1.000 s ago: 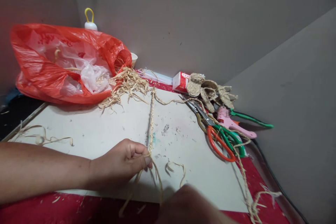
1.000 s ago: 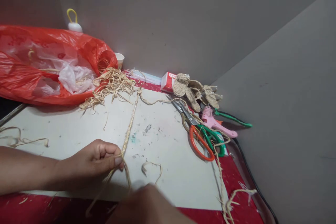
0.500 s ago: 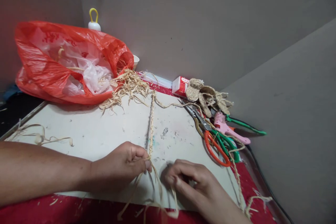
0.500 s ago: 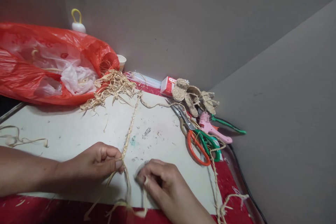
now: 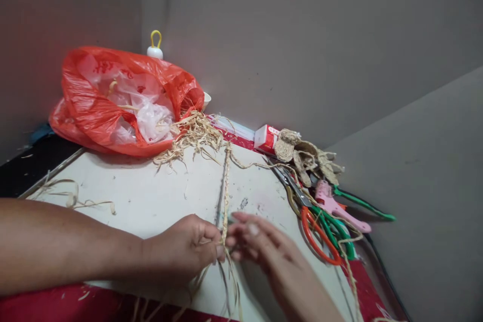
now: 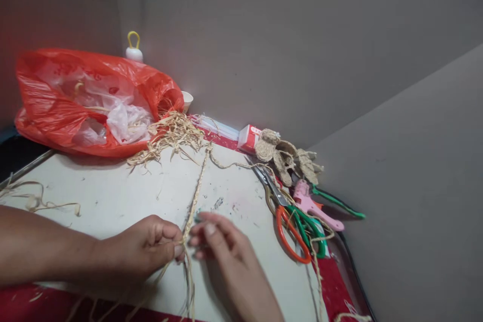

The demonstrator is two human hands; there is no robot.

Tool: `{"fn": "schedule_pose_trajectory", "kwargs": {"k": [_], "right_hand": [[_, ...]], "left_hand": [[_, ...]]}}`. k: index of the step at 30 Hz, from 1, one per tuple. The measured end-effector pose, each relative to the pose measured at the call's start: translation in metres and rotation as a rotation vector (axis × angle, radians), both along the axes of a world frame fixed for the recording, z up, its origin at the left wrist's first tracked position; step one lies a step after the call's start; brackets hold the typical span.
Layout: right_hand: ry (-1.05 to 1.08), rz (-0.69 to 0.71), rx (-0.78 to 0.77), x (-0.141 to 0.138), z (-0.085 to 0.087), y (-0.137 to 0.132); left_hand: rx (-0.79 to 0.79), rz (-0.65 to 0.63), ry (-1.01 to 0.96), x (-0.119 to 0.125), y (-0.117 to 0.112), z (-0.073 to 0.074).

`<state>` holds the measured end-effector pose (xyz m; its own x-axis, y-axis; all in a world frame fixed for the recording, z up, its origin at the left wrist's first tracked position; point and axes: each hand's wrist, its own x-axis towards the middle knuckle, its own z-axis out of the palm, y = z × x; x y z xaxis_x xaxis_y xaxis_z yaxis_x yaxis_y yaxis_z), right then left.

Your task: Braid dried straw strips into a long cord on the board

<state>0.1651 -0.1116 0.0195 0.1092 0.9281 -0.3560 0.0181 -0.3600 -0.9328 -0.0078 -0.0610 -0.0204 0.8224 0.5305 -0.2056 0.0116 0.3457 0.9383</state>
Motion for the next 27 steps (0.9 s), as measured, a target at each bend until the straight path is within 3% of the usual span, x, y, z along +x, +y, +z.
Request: {"fn": "schedule_pose_trajectory", "kwargs": {"k": [2, 5, 9, 12, 16, 23, 27], "right_hand": [[0.078, 0.183, -0.131, -0.007, -0.008, -0.002], [0.047, 0.365, -0.143, -0.012, -0.013, 0.001], [-0.093, 0.504, -0.117, -0.001, -0.015, 0.012], [-0.031, 0.579, -0.215, 0.006, -0.02, 0.015], [0.169, 0.51, -0.289, 0.004, -0.028, 0.011], [0.424, 0.316, -0.218, -0.007, -0.03, 0.007], [0.481, 0.305, -0.237, -0.003, -0.03, 0.006]], "left_hand": [[-0.033, -0.038, -0.1, 0.001, 0.0, 0.0], [-0.052, -0.034, -0.056, 0.001, 0.001, 0.0], [-0.158, -0.014, 0.028, 0.002, 0.001, -0.001], [-0.285, -0.04, 0.021, 0.001, 0.002, 0.003], [-0.307, -0.113, 0.096, -0.004, 0.007, 0.01], [0.03, -0.313, 0.243, -0.005, 0.031, 0.02], [0.266, -0.301, 0.319, -0.003, 0.05, 0.034]]}}
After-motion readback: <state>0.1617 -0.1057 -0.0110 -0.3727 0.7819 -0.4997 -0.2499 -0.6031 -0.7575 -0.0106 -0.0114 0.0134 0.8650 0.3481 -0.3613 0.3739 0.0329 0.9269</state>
